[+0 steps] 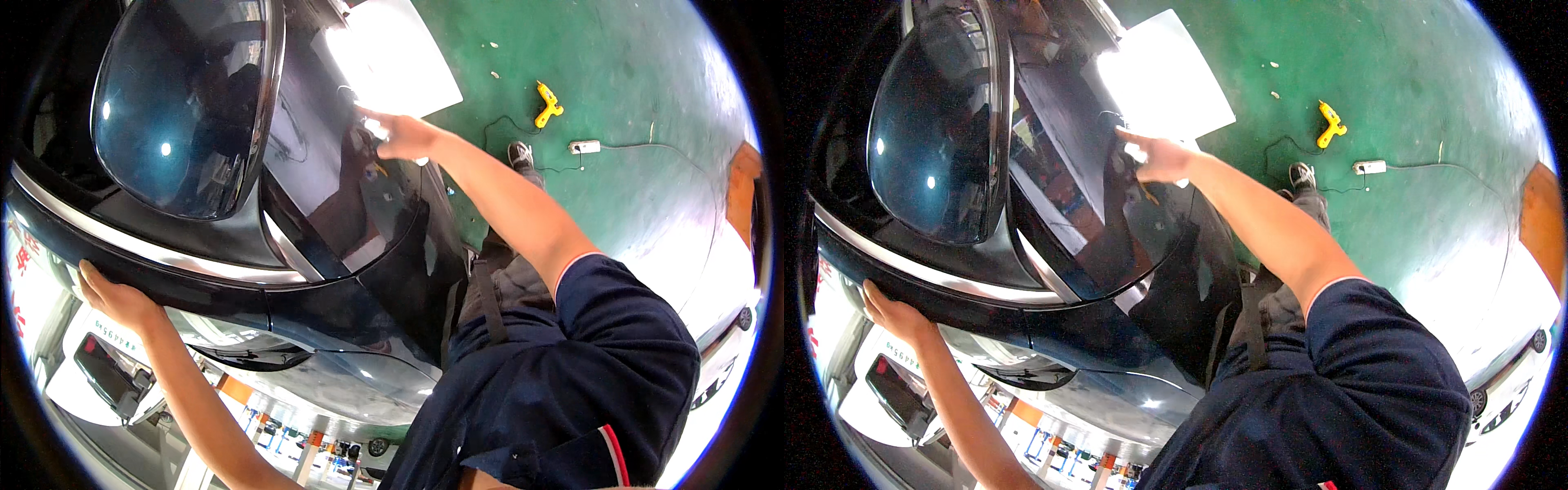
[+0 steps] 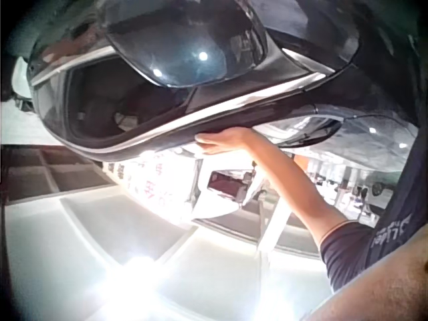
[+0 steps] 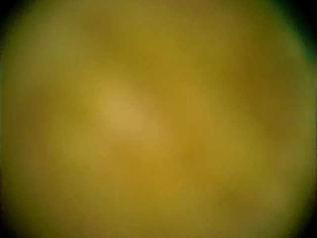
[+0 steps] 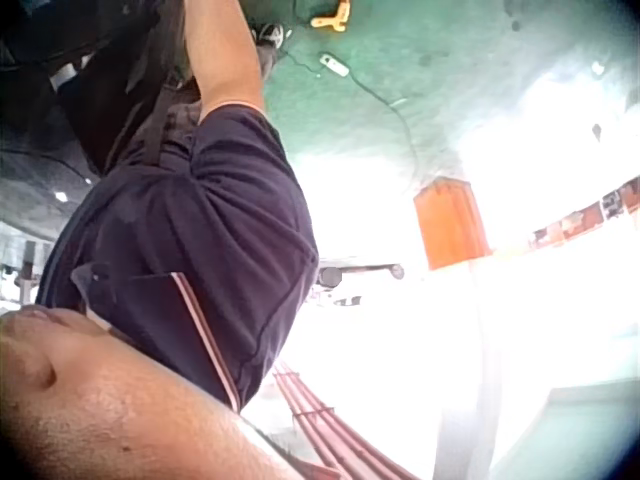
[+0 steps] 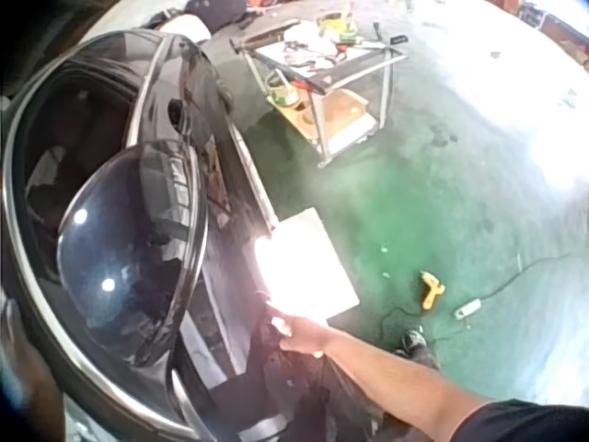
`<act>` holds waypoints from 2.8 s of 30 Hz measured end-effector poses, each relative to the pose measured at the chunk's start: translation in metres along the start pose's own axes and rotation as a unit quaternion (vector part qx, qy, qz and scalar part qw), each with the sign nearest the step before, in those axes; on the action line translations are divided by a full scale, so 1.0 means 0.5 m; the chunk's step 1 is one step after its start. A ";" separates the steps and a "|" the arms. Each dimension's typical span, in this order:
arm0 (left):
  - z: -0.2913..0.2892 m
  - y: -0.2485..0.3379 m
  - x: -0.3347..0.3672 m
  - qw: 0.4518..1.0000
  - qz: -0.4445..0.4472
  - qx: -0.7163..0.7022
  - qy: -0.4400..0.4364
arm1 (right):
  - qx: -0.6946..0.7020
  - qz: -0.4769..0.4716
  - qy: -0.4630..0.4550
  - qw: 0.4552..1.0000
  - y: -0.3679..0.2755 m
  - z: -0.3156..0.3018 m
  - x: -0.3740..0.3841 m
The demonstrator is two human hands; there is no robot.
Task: The person cleans the side of a dark car in a garage. They use a spray bottle to apply liquid to the vehicle's surface and wipe it with a white cloth. The person also uses a metal tool to work on the car's trim and handles a yellow power tool on the floor.
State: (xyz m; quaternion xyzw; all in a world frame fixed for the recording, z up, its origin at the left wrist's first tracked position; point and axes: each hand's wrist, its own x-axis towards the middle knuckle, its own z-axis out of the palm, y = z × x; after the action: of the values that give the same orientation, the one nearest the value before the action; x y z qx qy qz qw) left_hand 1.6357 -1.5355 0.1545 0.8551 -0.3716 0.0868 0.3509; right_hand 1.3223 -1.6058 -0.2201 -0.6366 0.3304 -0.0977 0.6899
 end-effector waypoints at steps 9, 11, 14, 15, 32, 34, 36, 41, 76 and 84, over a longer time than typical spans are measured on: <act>-0.003 -0.012 0.000 0.999 -0.035 0.001 0.018 | 0.025 0.016 -0.028 0.999 -0.010 -0.002 -0.012; -0.007 -0.017 -0.001 0.999 -0.031 0.003 0.014 | 0.015 0.008 -0.027 1.000 -0.026 -0.032 0.027; -0.008 -0.028 0.008 0.999 -0.029 0.011 0.017 | -0.006 -0.008 -0.026 1.000 -0.028 -0.032 0.006; -0.003 -0.028 0.008 0.999 -0.022 0.018 0.024 | -0.043 -0.025 -0.016 0.999 -0.017 -0.018 0.003; 0.011 -0.012 0.011 0.997 0.001 0.061 0.047 | -0.037 -0.045 0.016 0.998 0.018 -0.006 0.029; 0.003 -0.012 -0.001 0.997 -0.005 0.060 0.054 | -0.010 0.032 -0.046 0.998 -0.032 0.003 -0.015; -0.010 -0.031 0.011 0.998 0.013 0.054 0.043 | -0.019 0.052 -0.054 0.997 -0.061 -0.008 -0.013; -0.003 -0.030 0.017 0.997 0.029 0.053 0.050 | -0.032 0.080 -0.070 0.994 -0.107 -0.048 0.005; -0.009 -0.040 0.019 0.993 0.038 0.094 0.057 | 0.018 0.160 -0.086 0.983 -0.066 -0.056 0.067; -0.003 -0.033 0.008 0.995 0.028 0.076 0.062 | 0.024 0.162 -0.106 0.981 -0.126 -0.073 0.046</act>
State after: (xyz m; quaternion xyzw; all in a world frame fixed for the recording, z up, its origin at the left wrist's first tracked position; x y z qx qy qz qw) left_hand 1.6500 -1.5288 0.1485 0.8616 -0.3650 0.1778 0.3048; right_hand 1.3365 -1.6591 -0.1671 -0.5650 0.3515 0.0760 0.7426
